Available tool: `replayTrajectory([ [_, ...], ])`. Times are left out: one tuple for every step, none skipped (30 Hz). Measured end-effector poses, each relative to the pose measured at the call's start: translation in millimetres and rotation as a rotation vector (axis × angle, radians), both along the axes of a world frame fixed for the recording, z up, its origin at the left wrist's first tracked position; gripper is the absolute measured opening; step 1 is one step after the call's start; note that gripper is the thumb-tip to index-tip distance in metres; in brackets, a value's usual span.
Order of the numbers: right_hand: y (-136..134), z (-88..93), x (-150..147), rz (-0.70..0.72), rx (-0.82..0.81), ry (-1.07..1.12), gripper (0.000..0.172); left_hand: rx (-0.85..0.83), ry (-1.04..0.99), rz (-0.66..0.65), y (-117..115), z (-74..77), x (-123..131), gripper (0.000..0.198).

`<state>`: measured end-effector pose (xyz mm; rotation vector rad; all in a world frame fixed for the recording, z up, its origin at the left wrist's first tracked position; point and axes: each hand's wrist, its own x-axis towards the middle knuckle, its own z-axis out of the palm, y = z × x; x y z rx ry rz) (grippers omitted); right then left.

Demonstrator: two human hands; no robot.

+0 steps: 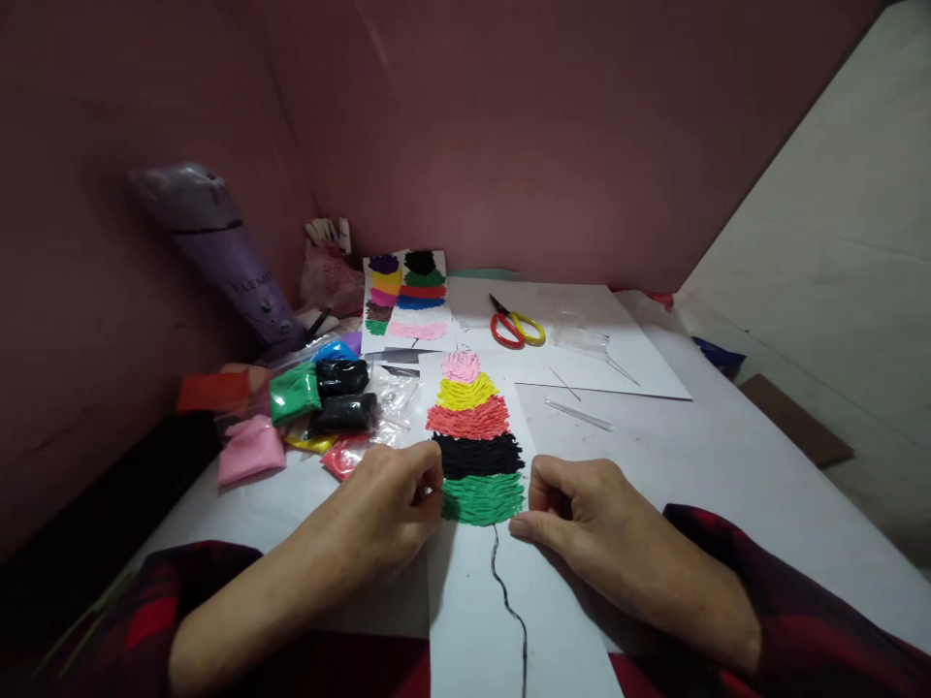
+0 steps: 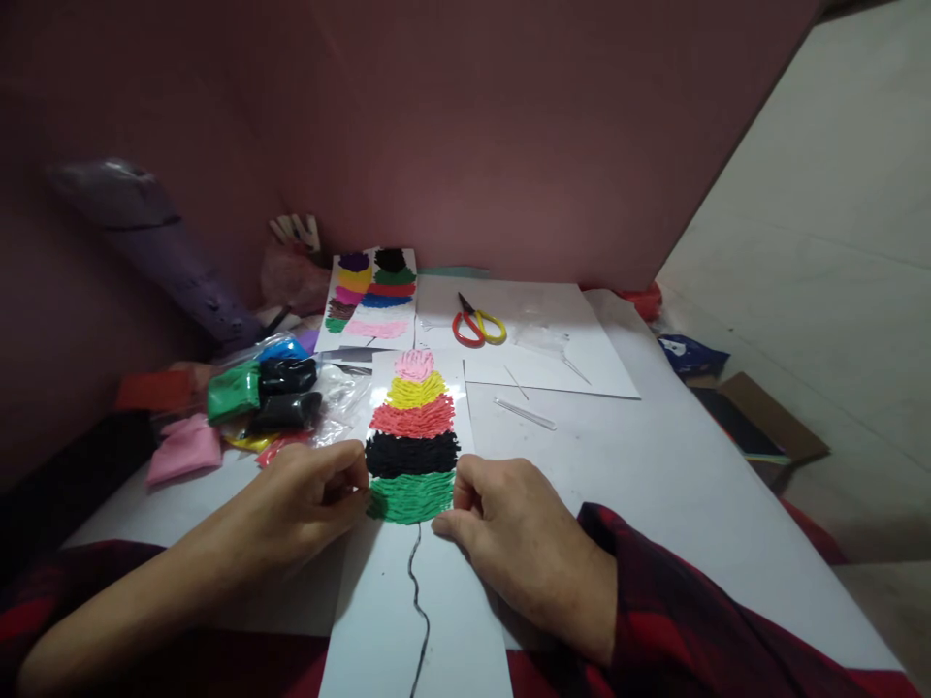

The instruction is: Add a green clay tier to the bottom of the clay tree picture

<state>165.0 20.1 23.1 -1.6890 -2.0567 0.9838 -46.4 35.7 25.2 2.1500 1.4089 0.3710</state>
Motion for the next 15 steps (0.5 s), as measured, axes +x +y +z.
replayTrajectory([
  [-0.1,0.0,0.1,0.000,0.002,0.001,0.022,0.005,0.005,0.001,0.2,0.5,-0.6,0.013],
  [-0.1,-0.2,0.1,0.001,0.005,0.003,0.022,0.014,0.010,0.003,0.5,1.2,-1.4,0.014],
  [-0.1,-0.5,0.2,0.002,0.007,0.005,0.022,0.026,0.012,0.009,0.8,2.0,-2.2,0.014],
  [-0.1,-0.8,0.3,0.004,0.011,0.008,0.022,0.035,0.009,0.018,1.1,3.0,-3.0,0.014],
  [0.0,-1.2,0.5,0.005,0.015,0.009,0.022,0.042,-0.003,0.028,1.3,4.0,-3.8,0.014],
  [0.0,-1.6,0.6,0.005,0.018,0.009,0.022,0.044,-0.026,0.035,1.4,4.7,-4.3,0.014],
  [0.0,-1.9,0.7,0.004,0.020,0.008,0.022,0.035,-0.058,0.035,1.4,5.2,-4.6,0.013],
  [0.0,-2.2,0.7,0.004,0.020,0.007,0.022,0.021,-0.093,0.030,1.3,5.1,-4.6,0.013],
  [0.0,-2.3,0.8,0.002,0.020,0.006,0.021,0.005,-0.124,0.017,1.1,4.4,-4.4,0.011],
  [-0.1,-2.4,0.9,0.002,0.019,0.006,0.021,-0.012,-0.148,-0.001,0.8,3.1,-4.0,0.010],
  [-0.2,-2.3,0.9,0.002,0.019,0.005,0.021,-0.026,-0.161,-0.021,0.5,1.4,-3.6,0.009],
  [-0.2,-2.2,0.9,0.002,0.019,0.006,0.021,-0.034,-0.160,-0.038,0.3,-0.5,-3.1,0.008],
  [-0.2,-2.1,0.8,0.002,0.020,0.005,0.021,-0.034,-0.145,-0.045,0.2,-2.2,-2.6,0.009],
  [0.0,-1.9,0.7,0.002,0.020,0.003,0.022,-0.028,-0.123,-0.044,0.2,-3.5,-2.3,0.009],
  [0.1,-1.9,0.5,0.002,0.020,0.001,0.022,-0.017,-0.097,-0.035,0.3,-4.2,-2.1,0.010],
])
